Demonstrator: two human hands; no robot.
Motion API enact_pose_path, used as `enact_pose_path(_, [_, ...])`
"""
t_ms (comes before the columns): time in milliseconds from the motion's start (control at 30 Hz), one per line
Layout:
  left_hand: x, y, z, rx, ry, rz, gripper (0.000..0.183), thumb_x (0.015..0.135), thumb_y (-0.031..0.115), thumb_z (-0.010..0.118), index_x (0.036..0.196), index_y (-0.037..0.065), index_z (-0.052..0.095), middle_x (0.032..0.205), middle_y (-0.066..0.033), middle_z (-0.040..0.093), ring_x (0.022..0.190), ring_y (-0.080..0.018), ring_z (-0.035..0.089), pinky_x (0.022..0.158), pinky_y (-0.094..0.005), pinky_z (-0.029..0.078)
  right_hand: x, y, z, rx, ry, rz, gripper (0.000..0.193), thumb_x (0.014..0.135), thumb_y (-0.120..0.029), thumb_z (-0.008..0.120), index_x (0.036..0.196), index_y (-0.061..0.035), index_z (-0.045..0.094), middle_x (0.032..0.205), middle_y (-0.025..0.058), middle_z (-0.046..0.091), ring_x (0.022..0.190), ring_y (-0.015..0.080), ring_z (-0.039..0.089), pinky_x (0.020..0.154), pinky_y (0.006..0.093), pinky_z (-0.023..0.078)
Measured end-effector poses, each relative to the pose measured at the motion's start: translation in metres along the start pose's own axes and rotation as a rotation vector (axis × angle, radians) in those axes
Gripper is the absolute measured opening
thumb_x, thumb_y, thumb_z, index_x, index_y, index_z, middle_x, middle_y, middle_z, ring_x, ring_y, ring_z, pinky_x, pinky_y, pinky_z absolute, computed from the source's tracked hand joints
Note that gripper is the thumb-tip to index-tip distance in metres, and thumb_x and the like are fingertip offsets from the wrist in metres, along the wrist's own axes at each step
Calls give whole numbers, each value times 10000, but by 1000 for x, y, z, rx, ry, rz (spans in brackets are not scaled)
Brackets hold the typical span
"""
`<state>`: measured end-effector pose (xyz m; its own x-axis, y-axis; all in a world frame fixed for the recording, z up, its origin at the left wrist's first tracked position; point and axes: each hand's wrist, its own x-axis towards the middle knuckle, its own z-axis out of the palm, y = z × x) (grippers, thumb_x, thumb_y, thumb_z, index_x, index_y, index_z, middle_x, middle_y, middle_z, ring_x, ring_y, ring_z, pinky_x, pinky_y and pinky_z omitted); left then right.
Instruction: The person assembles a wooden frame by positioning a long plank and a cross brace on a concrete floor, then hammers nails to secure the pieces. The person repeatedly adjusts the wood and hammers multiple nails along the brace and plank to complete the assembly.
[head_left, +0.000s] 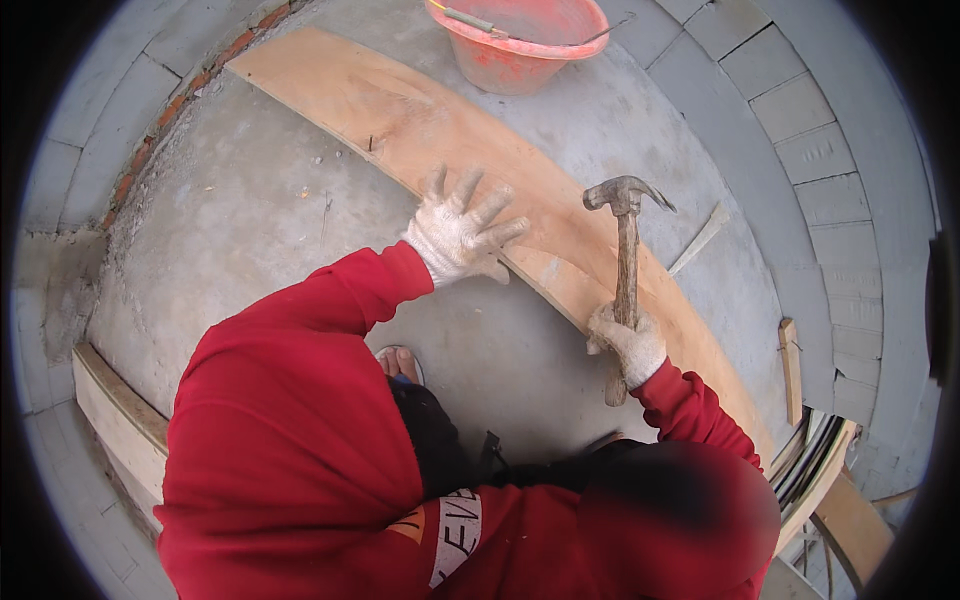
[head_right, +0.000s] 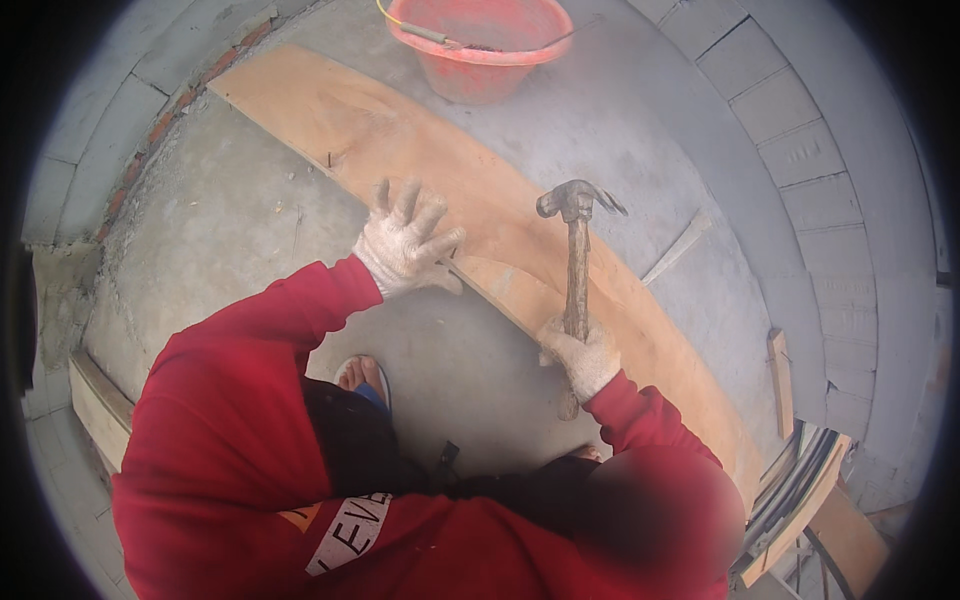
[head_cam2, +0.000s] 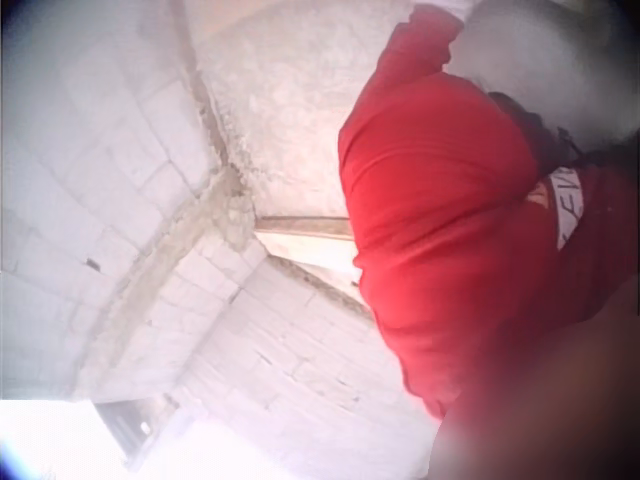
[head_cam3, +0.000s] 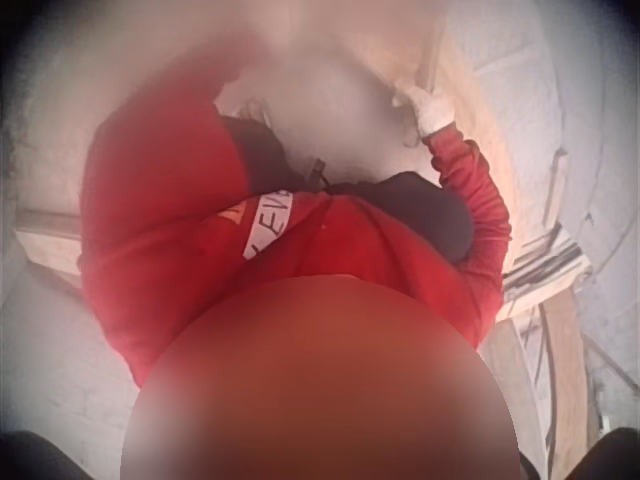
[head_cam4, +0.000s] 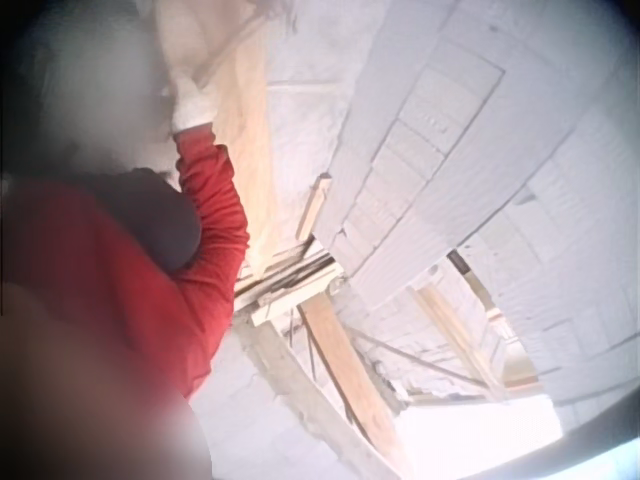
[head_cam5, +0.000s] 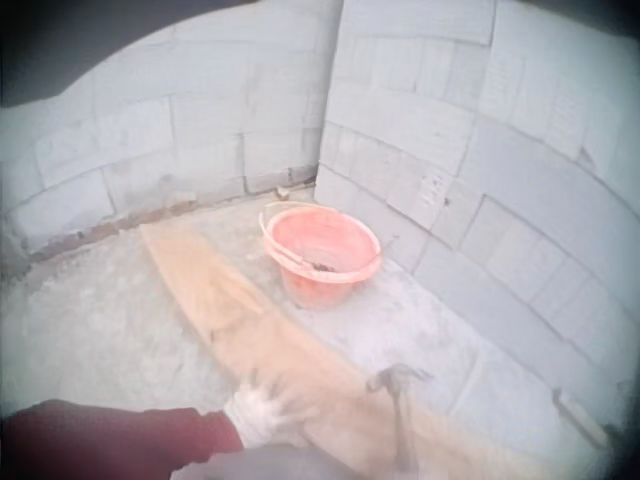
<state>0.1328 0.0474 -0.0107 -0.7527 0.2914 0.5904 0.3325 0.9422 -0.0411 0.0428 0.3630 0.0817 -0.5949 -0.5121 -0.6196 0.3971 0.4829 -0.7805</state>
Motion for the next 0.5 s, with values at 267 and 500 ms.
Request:
enact_pose_path(267, [-6,30,16,16,-99,-550,1035,827,269,732,1605,76,77,1635,-290,158,1492,-537,184,1122,-768,125,5,-21,-3,-155,-11,-61,151,879,-184,706,911,-46,654,716,37,664,672,133,623,646,308,495])
enact_pose_path(500, [-45,-7,8,99,-222,-509,988,792,61,668,1603,102,104,1624,-316,150,1484,-572,158,1135,-754,117,9,-16,-4,-61,-62,-24,143,902,-140,697,939,-16,635,752,62,650,676,165,632,667,315,518])
